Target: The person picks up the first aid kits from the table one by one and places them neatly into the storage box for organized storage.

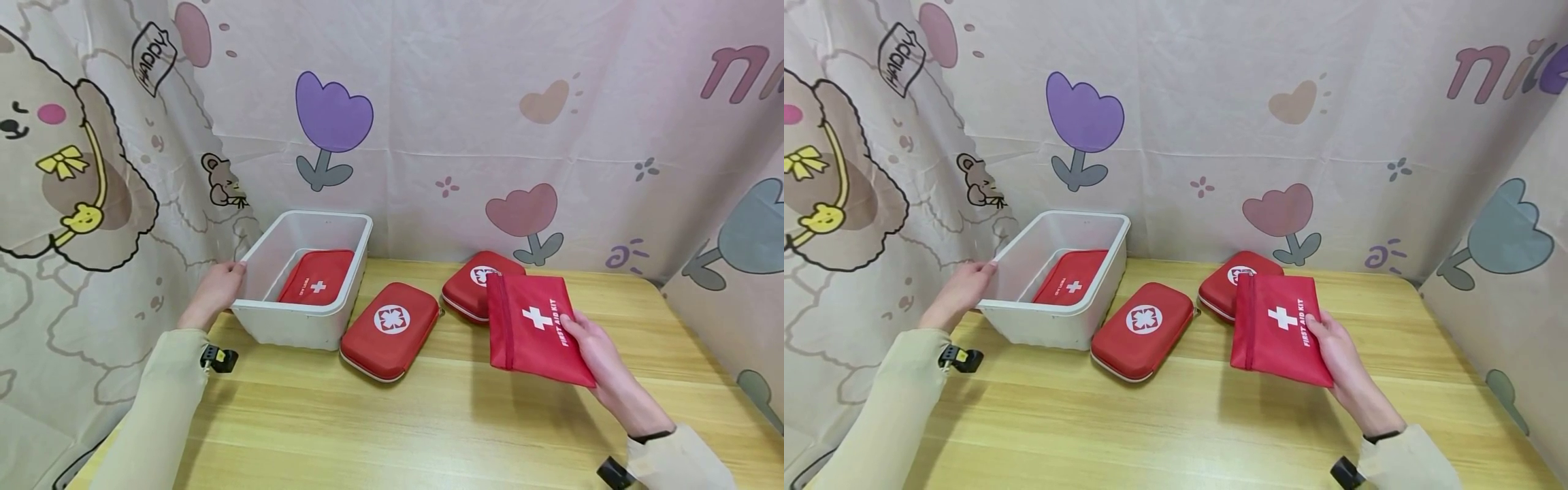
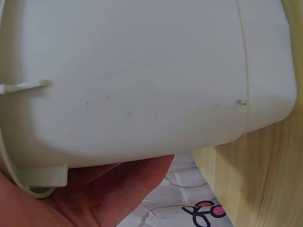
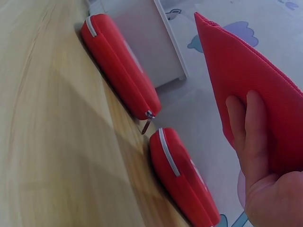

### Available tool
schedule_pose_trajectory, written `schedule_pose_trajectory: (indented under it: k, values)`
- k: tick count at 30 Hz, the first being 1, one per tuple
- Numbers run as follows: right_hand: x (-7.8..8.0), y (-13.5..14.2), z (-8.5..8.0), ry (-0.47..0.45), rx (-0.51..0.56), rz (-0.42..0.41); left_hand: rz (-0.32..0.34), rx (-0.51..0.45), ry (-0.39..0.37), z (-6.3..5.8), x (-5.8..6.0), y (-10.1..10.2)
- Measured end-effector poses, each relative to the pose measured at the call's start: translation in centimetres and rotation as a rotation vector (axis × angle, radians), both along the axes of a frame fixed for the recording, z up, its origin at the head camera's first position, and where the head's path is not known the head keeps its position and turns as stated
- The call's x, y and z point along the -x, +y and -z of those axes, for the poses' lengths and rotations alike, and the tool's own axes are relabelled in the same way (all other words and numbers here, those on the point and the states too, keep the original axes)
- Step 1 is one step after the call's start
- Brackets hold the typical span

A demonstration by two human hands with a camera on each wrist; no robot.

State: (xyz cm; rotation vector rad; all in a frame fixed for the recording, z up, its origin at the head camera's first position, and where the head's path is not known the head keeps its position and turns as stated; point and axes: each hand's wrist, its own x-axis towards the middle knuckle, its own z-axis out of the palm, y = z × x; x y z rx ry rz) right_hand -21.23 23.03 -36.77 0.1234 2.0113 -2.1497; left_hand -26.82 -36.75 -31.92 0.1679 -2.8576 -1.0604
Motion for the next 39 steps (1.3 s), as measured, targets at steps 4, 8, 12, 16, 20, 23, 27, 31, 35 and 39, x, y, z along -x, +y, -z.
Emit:
schedule_pose_trajectory:
  k: [4, 8, 12, 16, 20, 23, 27, 31, 35, 39]
  values:
    - [0.2, -0.3, -0.2, 0.009, -0.003, 0.001, 0.001, 0.003, 0.007, 0.0, 0.0, 0.0]
    - [0.4, -0.8, -0.3, 0.022, 0.002, 0.011, 0.000, -0.005, 0.006, 0.1, 0.0, 0.0]
    - [0.7, -1.3, -0.2, 0.027, 0.017, 0.021, -0.003, -0.010, 0.002, 0.1, 0.1, 0.0]
    - [0.9, -1.5, -0.2, 0.024, 0.039, 0.019, -0.005, -0.002, 0.005, 0.1, 0.1, 0.1]
    - [1.0, -1.6, -0.3, 0.017, 0.039, 0.017, -0.002, 0.003, 0.016, 0.1, 0.1, 0.0]
    - [1.1, -1.7, -0.3, 0.012, 0.040, 0.021, -0.001, -0.010, 0.012, 0.1, 0.1, 0.0]
    - [1.2, -1.8, -0.5, 0.007, 0.055, 0.026, -0.003, -0.033, -0.006, 0.1, 0.0, 0.0]
    - [1.3, -2.1, -0.6, 0.010, 0.057, 0.029, -0.003, -0.036, -0.012, 0.1, 0.0, 0.0]
    - [1.4, -2.4, -0.9, 0.018, 0.072, 0.034, 0.001, -0.038, -0.012, 0.1, 0.0, 0.0]
    - [1.6, -2.8, -1.1, 0.019, 0.078, 0.044, 0.003, -0.039, -0.012, 0.1, 0.1, 0.0]
